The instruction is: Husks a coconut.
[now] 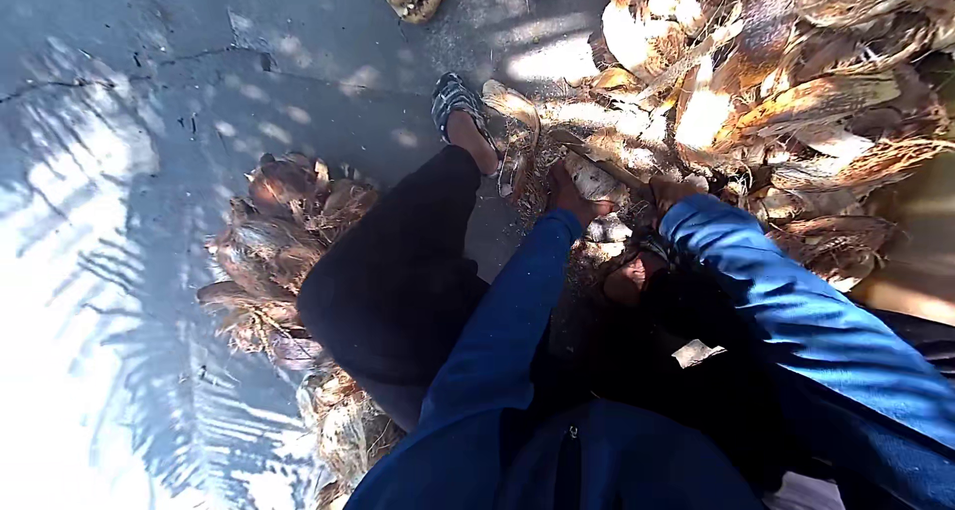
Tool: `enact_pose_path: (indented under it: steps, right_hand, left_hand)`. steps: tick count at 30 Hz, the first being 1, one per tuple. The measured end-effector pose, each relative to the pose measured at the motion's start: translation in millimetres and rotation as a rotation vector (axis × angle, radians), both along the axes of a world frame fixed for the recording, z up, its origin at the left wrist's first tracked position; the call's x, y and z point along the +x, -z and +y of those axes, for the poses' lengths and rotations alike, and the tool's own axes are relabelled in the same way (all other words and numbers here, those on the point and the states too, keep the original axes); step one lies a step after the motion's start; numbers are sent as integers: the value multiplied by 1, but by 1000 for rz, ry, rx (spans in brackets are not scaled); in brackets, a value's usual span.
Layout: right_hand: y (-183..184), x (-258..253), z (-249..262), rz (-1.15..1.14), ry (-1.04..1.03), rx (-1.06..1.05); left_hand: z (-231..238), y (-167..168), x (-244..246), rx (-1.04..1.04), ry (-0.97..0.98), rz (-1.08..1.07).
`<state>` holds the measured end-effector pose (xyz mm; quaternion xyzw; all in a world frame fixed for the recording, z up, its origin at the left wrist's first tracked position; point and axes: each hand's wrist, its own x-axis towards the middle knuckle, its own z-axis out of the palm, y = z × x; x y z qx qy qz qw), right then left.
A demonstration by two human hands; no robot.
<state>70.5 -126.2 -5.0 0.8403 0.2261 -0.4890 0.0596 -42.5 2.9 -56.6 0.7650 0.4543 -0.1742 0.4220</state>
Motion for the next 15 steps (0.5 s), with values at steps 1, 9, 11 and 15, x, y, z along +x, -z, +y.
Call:
enact_pose_path:
  steps: [1, 9, 11, 15]
  right_hand:
    - [7, 2, 10, -1, 12, 60]
    - [-6, -4, -50, -11, 31, -59]
    - [-12, -2, -47, 2, 28, -93]
    - [5, 15, 6, 14, 24, -56]
  left_hand:
    - [2, 2, -1, -4, 2, -8]
    - [13, 2, -3, -78, -19, -47]
    - [10, 3, -4, -82, -22, -45]
    - [10, -4, 1, -72, -22, 24]
